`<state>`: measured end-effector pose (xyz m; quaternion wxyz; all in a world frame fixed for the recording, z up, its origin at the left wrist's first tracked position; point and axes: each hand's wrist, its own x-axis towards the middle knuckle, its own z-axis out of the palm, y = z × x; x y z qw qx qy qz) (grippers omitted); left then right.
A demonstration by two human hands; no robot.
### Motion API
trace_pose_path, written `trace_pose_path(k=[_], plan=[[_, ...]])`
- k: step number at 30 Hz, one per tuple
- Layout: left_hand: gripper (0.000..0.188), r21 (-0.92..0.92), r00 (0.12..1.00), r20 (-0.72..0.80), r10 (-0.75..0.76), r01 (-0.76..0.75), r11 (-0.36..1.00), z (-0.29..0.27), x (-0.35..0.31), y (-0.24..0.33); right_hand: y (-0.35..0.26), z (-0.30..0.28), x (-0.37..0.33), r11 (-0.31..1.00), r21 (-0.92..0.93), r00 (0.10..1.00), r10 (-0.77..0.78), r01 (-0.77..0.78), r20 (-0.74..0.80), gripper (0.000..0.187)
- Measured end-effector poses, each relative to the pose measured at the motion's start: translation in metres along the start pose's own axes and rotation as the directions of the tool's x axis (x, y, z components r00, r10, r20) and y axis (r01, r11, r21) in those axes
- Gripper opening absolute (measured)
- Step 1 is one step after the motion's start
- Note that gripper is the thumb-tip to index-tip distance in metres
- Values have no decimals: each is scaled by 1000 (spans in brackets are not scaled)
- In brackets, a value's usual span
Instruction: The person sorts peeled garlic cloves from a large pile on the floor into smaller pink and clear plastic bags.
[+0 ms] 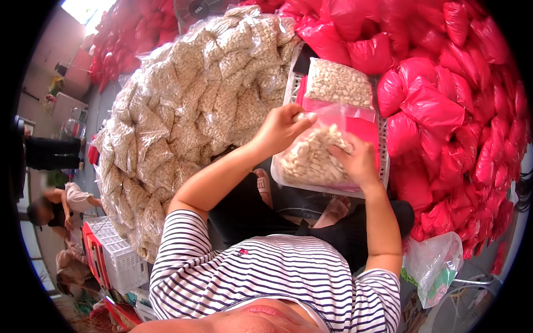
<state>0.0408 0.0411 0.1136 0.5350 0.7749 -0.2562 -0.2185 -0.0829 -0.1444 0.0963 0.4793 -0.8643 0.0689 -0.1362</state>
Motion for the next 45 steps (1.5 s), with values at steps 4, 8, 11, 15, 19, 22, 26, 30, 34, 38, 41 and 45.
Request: trace_pose_path(k=[4,8,11,15,19,22,26,30,34,38,41,45], plan=[[40,-163,935,305,-180,238,958,62,49,-65,77,-45,-19,942,-250,972,234,-224,9,45],[36,408,894,401,-202,23,913,85,66,-99,82,-40,-22,768,-560,929,369,-310,-9,51],[37,442,896,408,-177,-25,897,89,72,-106,60,-15,-21,798,-586,984,178,-139,8,77],[41,474,940,325,-104,-67,878,103,61,-44,74,16,-42,716,-677,960,276,-171,50,88],[34,239,992,-128,13,18,971,93,51,-55,136,-23,-64,997,57,958,62,-48,-279,23],[36,504,904,58,423,-392,769,118,36,-112,160,-39,-68,971,239,984,33,10,-173,20],[29,620,888,273,370,-456,638,139,17,-115,138,-51,-72,980,188,989,-93,70,112,28],[13,585,860,278,429,-505,634,135,24,-136,105,-47,-73,994,76,905,-99,74,414,34],[16,303,960,-24,279,-259,917,128,35,-102,89,-34,-65,929,-215,901,-205,302,382,31],[15,241,923,10,384,-375,895,118,37,-76,92,-3,-26,835,-551,983,-92,-10,-156,23],[15,243,903,-91,421,-390,888,118,42,-72,81,16,-20,736,-674,993,-20,-65,-119,26],[17,293,918,38,396,-389,873,109,39,-73,61,8,-76,727,-671,970,-239,146,-49,55]])
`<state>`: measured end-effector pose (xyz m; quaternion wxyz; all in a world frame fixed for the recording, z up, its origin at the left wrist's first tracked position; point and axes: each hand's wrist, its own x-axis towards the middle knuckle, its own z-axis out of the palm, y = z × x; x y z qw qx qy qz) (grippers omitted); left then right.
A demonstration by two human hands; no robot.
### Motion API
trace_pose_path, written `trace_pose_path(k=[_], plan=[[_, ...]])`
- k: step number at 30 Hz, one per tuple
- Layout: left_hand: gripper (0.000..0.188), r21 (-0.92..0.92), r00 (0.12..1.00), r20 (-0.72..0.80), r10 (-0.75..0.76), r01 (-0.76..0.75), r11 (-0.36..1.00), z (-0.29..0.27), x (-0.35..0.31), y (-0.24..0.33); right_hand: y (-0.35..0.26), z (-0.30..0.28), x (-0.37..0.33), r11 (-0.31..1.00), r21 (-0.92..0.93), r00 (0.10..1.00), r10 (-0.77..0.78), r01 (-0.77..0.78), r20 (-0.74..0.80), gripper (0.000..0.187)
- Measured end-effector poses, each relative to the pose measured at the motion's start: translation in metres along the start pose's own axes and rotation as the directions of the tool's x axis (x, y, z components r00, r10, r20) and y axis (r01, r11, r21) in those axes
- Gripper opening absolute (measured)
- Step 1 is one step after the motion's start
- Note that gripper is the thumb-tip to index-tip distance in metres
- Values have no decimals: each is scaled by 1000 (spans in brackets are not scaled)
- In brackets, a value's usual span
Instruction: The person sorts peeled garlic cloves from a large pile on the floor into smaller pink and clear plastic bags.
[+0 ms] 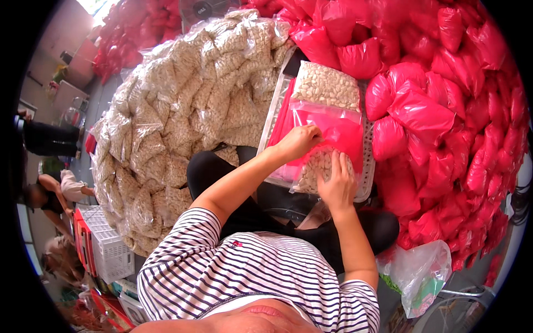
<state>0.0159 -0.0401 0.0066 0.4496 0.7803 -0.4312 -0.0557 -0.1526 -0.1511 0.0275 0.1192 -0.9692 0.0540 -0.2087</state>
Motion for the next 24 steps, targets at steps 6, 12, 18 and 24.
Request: trace_pose_path(k=[6,12,18,24], plan=[[17,74,996,82,39,-46,996,5,-15,1,0,21,-19,1000,-29,951,8,1,309,63],[26,166,995,60,76,-85,982,-12,-21,10,28,75,21,993,-81,947,112,-91,301,49],[74,306,941,-174,-290,332,892,5,-57,15,53,25,1,951,-2,939,306,-310,-155,69],[43,175,851,-133,-508,525,833,-9,-13,-16,105,49,92,904,-129,912,410,-406,3,33]])
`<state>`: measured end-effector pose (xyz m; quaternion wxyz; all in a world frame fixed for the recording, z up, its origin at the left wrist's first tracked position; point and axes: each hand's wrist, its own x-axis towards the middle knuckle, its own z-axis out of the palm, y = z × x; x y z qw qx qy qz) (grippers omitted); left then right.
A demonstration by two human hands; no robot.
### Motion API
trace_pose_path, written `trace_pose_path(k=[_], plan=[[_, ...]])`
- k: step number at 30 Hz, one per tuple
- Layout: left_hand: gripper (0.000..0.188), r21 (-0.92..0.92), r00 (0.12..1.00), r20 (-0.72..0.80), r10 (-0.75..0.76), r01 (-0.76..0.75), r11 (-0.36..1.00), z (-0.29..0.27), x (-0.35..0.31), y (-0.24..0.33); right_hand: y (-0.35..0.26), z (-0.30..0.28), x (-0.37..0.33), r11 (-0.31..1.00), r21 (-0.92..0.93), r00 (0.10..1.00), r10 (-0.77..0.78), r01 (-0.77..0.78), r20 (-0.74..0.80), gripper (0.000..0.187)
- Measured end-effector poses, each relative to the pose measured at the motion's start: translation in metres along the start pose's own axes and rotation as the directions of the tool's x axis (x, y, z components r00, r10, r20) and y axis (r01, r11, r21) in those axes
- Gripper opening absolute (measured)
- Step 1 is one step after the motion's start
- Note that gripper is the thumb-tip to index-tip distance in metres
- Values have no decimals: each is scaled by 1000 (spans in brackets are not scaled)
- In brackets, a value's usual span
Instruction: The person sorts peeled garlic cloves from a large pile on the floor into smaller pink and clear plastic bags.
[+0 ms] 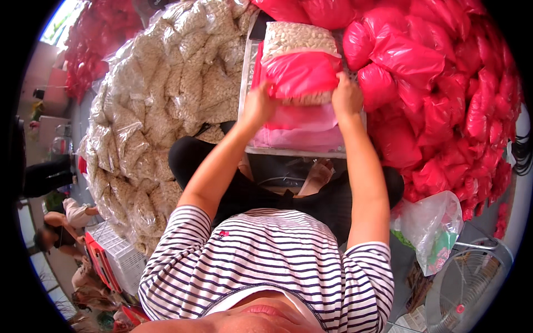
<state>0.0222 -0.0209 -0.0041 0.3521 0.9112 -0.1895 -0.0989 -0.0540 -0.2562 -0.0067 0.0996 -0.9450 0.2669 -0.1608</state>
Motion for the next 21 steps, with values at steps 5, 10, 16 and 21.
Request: trace_pose_path(k=[5,10,16,21], plan=[[29,-191,989,-143,21,-48,980,-93,44,56,-34,-84,45,981,107,967,-137,163,-216,21],[42,-226,1000,25,-7,13,974,-69,-54,29,-8,-111,-53,973,-82,969,-205,217,140,30],[35,-312,794,514,-324,526,791,-31,-151,-52,23,-117,-163,982,-84,798,-86,168,597,27],[34,-696,771,548,-325,635,334,-10,-173,-88,-29,-129,-173,765,636,608,-552,98,571,9]])
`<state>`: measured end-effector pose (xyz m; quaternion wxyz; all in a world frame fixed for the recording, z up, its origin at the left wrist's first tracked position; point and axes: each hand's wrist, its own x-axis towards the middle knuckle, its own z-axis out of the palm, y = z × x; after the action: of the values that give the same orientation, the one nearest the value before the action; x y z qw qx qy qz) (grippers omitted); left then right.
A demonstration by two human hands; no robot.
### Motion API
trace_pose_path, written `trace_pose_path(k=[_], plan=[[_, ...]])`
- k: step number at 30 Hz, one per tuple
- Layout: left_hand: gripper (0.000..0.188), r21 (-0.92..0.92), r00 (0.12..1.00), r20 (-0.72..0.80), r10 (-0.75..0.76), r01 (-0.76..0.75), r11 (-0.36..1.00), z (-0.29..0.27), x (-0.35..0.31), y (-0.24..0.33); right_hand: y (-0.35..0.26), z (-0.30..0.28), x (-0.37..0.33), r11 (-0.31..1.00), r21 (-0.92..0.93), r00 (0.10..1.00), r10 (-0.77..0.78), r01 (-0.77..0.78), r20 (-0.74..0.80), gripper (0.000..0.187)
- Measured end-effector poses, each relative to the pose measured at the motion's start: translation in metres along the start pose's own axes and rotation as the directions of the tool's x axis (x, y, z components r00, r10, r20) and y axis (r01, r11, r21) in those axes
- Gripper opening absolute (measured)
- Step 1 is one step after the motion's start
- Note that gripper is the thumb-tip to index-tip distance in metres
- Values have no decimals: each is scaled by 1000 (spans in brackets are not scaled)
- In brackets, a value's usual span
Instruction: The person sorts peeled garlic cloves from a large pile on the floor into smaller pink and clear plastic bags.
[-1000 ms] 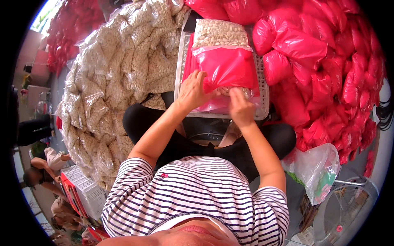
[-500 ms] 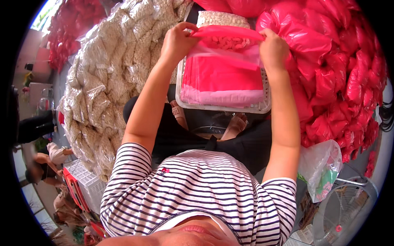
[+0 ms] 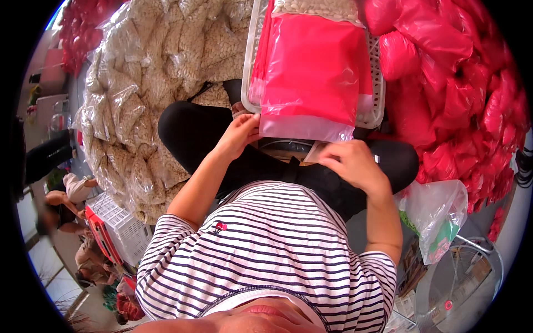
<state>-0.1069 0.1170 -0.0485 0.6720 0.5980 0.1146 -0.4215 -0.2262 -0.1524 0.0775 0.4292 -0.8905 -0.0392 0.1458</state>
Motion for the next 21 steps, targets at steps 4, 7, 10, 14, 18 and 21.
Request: trace_pose_path(k=[4,7,10,14,18,21], plan=[[57,-237,969,149,-195,227,945,12,-1,14,-5,61,67,931,-271,895,-326,247,-306,12],[62,-353,953,273,-133,228,907,14,-1,11,-3,90,105,887,-358,873,-400,292,-278,18],[62,-358,958,279,-71,172,918,13,-2,10,4,105,105,812,-399,810,-538,425,-232,13],[55,-225,956,280,-91,157,962,14,-9,25,-23,91,49,773,-363,771,-608,520,-190,13],[39,657,973,134,187,-228,719,-15,-7,34,-28,33,-49,792,540,939,-118,286,-323,16],[67,903,772,364,521,-429,5,-19,-6,63,42,-55,-121,505,793,938,-233,341,-255,29]])
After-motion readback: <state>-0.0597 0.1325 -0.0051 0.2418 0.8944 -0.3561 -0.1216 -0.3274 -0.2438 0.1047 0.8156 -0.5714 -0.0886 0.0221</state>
